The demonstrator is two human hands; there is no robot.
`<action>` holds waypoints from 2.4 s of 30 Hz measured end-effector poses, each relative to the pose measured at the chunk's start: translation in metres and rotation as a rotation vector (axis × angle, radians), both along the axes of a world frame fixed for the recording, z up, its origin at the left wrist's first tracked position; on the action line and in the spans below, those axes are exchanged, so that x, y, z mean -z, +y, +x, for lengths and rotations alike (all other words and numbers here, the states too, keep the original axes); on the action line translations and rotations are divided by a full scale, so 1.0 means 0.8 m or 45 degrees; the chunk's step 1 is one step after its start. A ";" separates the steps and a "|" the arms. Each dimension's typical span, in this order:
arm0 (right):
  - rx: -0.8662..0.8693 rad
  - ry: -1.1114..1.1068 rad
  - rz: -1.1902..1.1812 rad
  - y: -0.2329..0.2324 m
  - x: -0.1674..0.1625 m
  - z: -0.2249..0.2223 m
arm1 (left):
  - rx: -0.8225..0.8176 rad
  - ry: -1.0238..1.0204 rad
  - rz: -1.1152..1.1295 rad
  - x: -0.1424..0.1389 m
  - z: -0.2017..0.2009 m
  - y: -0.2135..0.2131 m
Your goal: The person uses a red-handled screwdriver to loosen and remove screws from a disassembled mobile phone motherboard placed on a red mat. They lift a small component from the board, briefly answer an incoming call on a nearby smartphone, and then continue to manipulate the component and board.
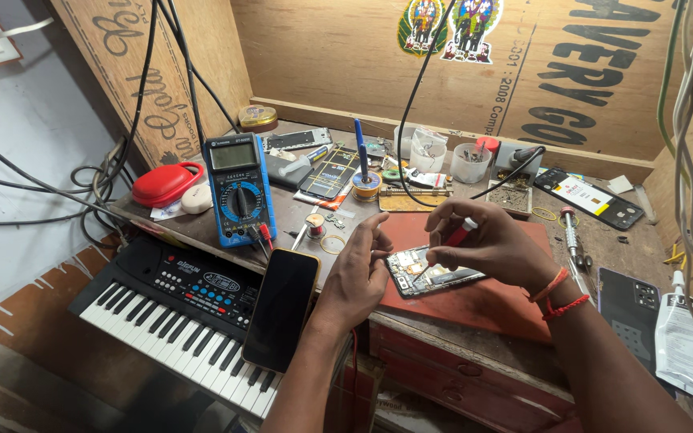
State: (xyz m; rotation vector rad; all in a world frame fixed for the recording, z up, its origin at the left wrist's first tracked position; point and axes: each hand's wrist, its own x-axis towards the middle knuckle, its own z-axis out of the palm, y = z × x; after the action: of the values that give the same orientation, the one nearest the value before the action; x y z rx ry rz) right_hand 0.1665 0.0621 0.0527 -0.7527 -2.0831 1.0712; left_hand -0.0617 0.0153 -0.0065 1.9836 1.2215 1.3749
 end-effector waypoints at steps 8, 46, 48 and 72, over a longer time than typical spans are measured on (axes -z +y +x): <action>0.014 -0.228 -0.312 0.004 0.004 0.005 | 0.076 0.100 -0.082 -0.007 -0.006 -0.006; -0.021 0.103 -0.888 0.034 0.044 0.017 | 0.215 0.185 -0.079 -0.014 -0.012 -0.008; 0.019 0.071 -0.888 0.033 0.044 0.015 | 0.243 0.144 -0.084 -0.014 -0.013 -0.010; 0.021 0.063 -0.876 0.029 0.040 0.016 | 0.185 0.214 -0.057 -0.013 -0.011 -0.010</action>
State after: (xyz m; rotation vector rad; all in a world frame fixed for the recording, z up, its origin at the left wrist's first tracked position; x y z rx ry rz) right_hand 0.1793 0.0850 0.0211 -1.0415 -1.6484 1.8052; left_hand -0.0709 0.0071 0.0043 2.1455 1.1430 1.1208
